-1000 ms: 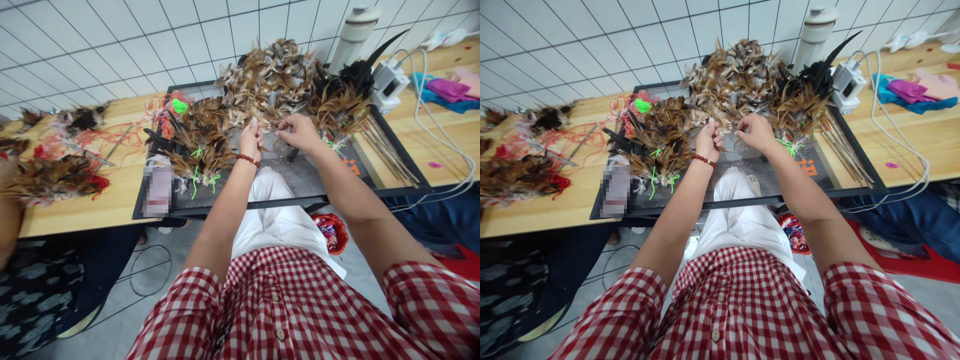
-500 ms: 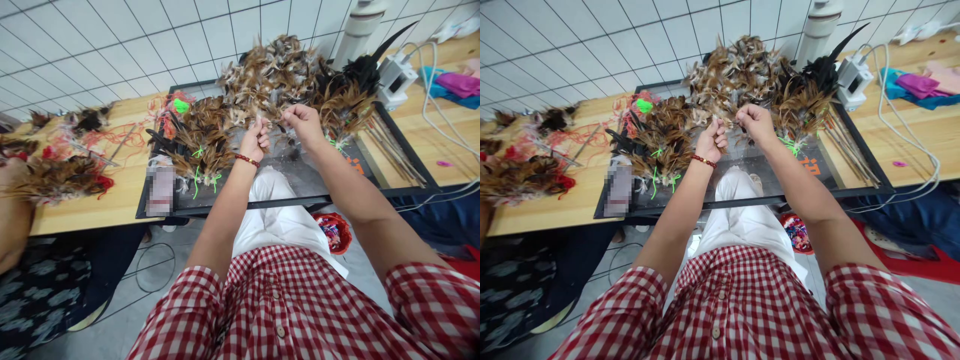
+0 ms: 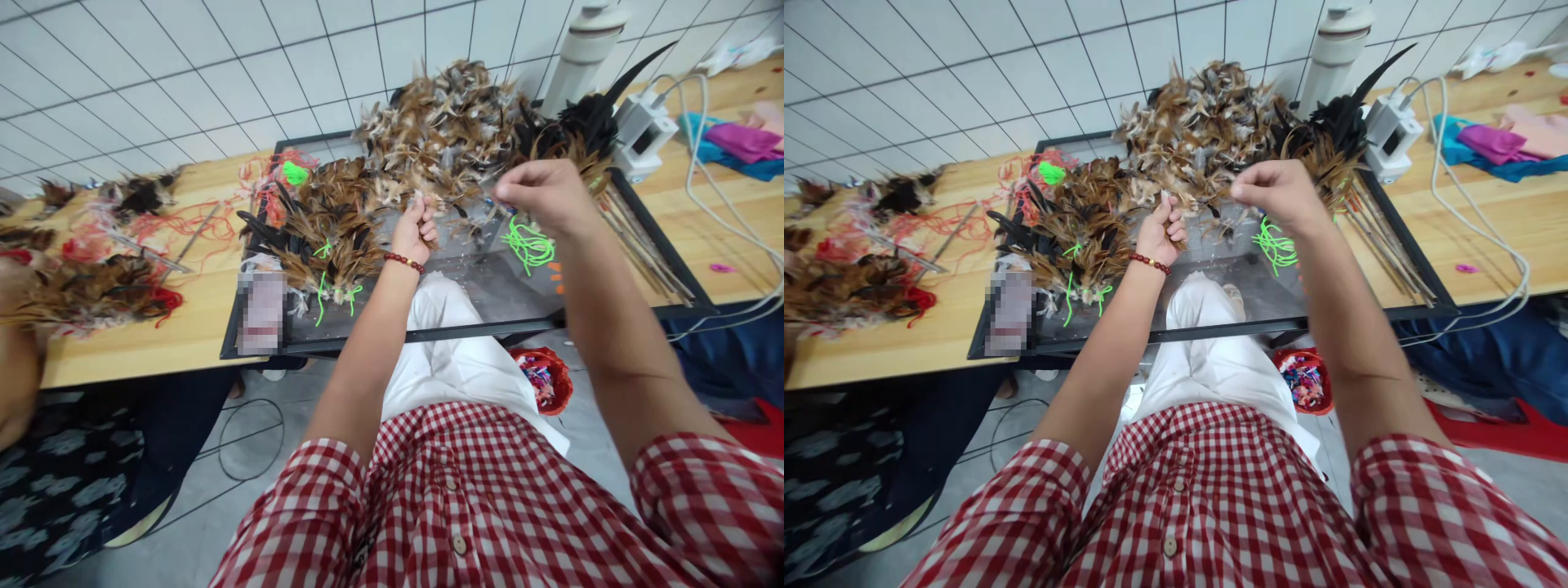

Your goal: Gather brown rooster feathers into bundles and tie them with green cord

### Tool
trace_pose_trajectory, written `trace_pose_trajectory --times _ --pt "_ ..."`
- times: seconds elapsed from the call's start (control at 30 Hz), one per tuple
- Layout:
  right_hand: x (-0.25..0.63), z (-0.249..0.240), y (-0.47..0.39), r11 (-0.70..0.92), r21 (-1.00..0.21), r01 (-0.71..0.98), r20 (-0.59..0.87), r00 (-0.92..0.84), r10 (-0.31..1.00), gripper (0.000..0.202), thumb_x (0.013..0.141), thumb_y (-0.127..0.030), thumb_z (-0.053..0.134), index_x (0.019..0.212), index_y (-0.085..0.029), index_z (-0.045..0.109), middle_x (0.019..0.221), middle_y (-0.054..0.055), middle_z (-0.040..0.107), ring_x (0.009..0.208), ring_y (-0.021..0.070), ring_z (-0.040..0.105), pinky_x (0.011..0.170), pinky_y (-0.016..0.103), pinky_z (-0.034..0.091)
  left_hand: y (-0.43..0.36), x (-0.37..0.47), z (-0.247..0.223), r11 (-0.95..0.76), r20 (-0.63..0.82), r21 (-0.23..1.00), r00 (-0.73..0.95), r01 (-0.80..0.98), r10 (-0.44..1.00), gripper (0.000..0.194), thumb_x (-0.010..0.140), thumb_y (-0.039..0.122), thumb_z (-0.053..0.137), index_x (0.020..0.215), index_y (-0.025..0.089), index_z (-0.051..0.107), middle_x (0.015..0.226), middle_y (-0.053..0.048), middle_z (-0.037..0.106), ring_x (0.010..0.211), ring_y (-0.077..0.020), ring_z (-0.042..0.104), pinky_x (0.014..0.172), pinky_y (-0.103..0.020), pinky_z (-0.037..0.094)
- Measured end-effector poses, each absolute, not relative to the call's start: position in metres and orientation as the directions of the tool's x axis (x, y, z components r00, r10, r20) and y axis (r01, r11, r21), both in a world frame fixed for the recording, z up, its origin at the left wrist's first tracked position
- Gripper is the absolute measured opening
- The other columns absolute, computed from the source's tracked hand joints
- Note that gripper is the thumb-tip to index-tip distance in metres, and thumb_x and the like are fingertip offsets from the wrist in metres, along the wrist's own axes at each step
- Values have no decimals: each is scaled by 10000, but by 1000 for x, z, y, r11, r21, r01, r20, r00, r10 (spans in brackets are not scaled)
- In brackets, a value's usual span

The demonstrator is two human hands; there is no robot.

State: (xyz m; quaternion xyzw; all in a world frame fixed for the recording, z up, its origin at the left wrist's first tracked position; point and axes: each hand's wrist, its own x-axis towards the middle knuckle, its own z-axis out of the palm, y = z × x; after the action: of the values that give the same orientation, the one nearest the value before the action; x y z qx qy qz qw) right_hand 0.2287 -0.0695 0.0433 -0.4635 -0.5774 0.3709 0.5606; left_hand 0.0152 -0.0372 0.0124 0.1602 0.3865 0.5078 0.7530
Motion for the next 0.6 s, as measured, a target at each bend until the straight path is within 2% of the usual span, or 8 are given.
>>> trace_pose_trajectory --times 0.1,0.17,0.23,0.3,0.37,0.47,0.57,0.6 --pt "282 59 -119 268 -864 427 140 -307 941 489 600 -720 951 689 -252 839 692 44 777 637 110 684 627 308 510 -35 15 10 426 -408 624 192 -655 893 196 1068 391 623 1070 209 695 621 94 403 408 -2 277 400 -124 230" --pt "325 61 -154 122 -783 611 -315 -558 768 520 640 -811 882 675 -293 855 668 108 788 601 160 745 567 306 534 -34 16 8 420 -399 621 195 -662 896 196 1083 373 593 1090 208 699 623 91 407 409 -5 284 401 -126 233" --pt "368 58 -183 -47 -602 797 -675 -477 563 480 634 -802 891 764 -340 881 685 148 795 613 198 782 542 301 533 -32 16 6 413 -390 615 196 -672 900 191 1092 352 574 1091 208 700 620 90 405 405 -7 284 400 -130 229" --pt "406 55 -201 -121 -402 908 -746 -248 618 568 426 -791 965 813 -383 885 572 143 742 457 205 710 434 290 447 -31 17 4 400 -379 612 191 -682 905 189 1097 344 562 1108 216 702 612 91 404 401 -9 281 396 -133 224" --pt "426 57 -207 -78 -280 957 -681 -141 718 623 373 -811 956 834 -398 882 537 132 728 382 210 668 382 280 393 -31 19 3 390 -373 617 182 -683 910 185 1091 359 577 1135 230 703 607 93 409 399 -13 283 393 -135 226" --pt "404 71 -191 243 -387 889 -266 -360 894 586 590 -859 852 1009 -449 868 621 66 787 383 168 660 383 276 408 -33 21 3 386 -362 634 184 -670 914 179 1077 367 605 1145 232 701 601 94 420 403 -16 290 395 -134 235" --pt "325 78 -153 457 -268 848 265 -392 881 438 930 -689 610 971 -328 854 944 103 862 795 236 807 705 397 602 -35 23 3 389 -351 652 195 -651 916 166 1078 351 606 1136 220 690 593 97 418 406 -16 289 396 -127 236" --pt "295 77 -137 464 -193 864 288 -402 869 430 979 -559 539 958 -270 856 1025 133 855 923 283 808 794 444 595 -36 23 3 391 -351 655 198 -647 915 159 1077 346 606 1123 217 687 593 98 416 406 -15 286 396 -126 235"
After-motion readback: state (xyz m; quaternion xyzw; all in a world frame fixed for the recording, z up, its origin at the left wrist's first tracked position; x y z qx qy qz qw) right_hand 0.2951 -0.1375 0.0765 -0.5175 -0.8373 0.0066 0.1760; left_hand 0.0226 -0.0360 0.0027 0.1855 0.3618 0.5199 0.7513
